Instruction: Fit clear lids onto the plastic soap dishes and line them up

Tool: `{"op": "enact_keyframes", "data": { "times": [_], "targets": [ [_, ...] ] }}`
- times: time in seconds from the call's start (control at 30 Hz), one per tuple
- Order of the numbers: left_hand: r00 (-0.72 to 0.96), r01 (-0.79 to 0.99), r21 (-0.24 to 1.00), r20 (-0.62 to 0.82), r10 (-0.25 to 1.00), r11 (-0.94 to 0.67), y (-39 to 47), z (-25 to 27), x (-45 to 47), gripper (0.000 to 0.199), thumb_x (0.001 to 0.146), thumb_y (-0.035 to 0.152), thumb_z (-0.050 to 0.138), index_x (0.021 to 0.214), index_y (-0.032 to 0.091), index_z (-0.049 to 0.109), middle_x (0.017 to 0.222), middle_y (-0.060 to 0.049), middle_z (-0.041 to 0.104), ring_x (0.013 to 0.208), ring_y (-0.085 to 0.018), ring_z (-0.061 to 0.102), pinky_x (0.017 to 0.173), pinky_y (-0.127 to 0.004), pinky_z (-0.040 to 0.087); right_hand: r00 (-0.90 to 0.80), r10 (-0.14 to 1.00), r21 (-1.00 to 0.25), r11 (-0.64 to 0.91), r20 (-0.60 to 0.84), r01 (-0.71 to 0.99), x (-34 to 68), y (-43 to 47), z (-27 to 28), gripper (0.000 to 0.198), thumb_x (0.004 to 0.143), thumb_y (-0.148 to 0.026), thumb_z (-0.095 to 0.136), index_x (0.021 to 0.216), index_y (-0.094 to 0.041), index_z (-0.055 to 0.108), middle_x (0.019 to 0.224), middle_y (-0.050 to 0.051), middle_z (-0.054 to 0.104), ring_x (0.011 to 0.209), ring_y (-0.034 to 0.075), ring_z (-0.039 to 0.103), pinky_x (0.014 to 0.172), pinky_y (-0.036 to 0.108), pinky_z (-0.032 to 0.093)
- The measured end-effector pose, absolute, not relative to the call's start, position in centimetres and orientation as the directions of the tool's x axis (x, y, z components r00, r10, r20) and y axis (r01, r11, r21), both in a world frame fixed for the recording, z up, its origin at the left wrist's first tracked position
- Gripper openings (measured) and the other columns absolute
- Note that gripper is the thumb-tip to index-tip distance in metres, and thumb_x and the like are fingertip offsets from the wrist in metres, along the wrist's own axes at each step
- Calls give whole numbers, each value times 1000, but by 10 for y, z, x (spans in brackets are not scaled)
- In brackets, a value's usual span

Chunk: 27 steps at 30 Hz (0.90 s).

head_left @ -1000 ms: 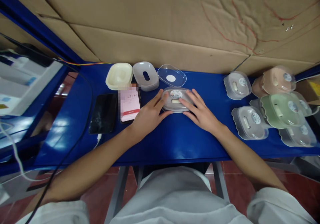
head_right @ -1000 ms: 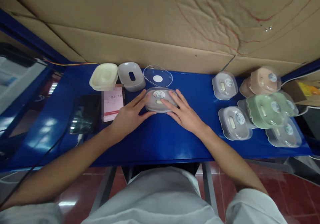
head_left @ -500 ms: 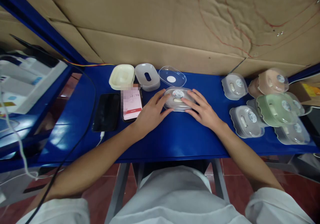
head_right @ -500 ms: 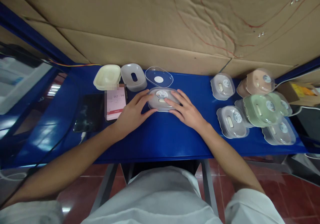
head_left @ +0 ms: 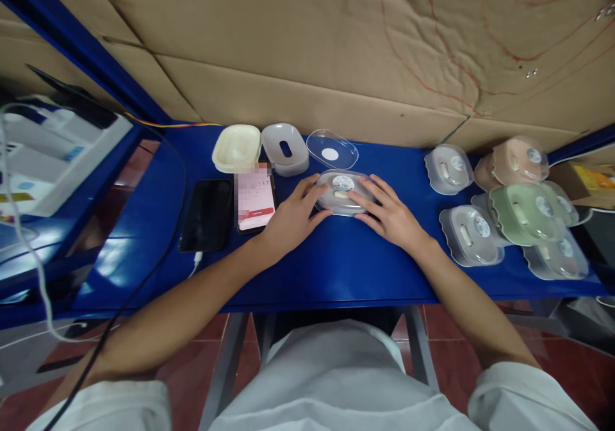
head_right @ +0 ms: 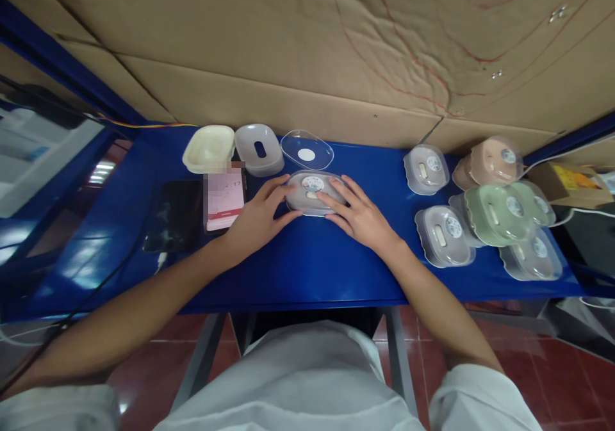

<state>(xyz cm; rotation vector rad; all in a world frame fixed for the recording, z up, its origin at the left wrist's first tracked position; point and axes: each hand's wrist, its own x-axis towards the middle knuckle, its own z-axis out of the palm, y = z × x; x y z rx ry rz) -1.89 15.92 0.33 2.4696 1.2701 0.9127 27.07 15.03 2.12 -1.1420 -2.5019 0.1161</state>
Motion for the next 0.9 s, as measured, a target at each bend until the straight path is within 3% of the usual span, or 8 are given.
{"op": "enact_keyframes", "data": {
  "times": [0.2,0.3,0.5,0.6,0.67,0.73,0.8,0.9],
  "targets": [
    [366,840,268,360,858,-471,164,18,-20,69,109,54,54,164,13,42,169,-28,43,156,-47,43,123,-69,37,-395,825,-127,478,404,869,299,159,32,51,102,-33,61,152,-23,61,166,16,51,156,42,43,123,69,40],
    [338,888,198,327,882,-414,166,23,-21,67,109,45,54,163,8,43,159,-31,53,148,-50,50,117,-71,40,-374,808,-127,475,456,871,295,162,28,54,102,-25,54,156,-19,56,170,17,46,160,41,38,126,70,35],
    [515,735,283,358,779,-616,153,28,-18,39,109,24,51,145,16,64,131,-19,73,120,-35,71,102,-54,59,-559,766,-90,611,319,786,248,182,22,65,103,-10,40,168,-19,42,173,14,44,165,31,34,135,66,22],
    [699,473,355,407,589,-807,145,29,-17,39,108,18,49,145,21,64,139,-13,72,127,-26,70,110,-44,59,-545,790,-89,587,279,805,235,205,23,53,104,-11,39,153,-14,59,159,17,61,158,34,46,134,70,21],
    [771,350,369,409,489,-861,144,31,-20,44,106,11,45,143,23,65,145,-10,70,132,-22,68,112,-40,59,-525,806,-134,572,274,809,232,214,26,41,107,-17,41,132,-19,74,136,13,77,141,33,63,133,71,22],
    [767,368,344,412,492,-864,149,36,-25,47,101,6,43,137,24,68,145,-10,70,133,-23,68,111,-42,59,-475,817,-251,559,327,790,234,213,33,35,110,-27,44,120,-23,77,121,9,82,124,31,73,129,66,33],
    [663,527,298,441,605,-796,160,44,-34,46,98,6,45,132,23,71,141,-11,72,131,-28,68,111,-48,57,-370,824,-406,541,429,736,240,202,44,34,112,-38,47,124,-25,76,124,9,80,117,29,75,117,56,50],
    [302,843,280,462,834,-460,181,54,-53,42,98,13,50,134,22,68,140,-15,71,133,-36,65,113,-57,50,-172,842,-579,485,511,655,254,185,64,44,115,-49,40,139,-26,68,129,9,77,108,26,75,95,44,61]
  ]
}}
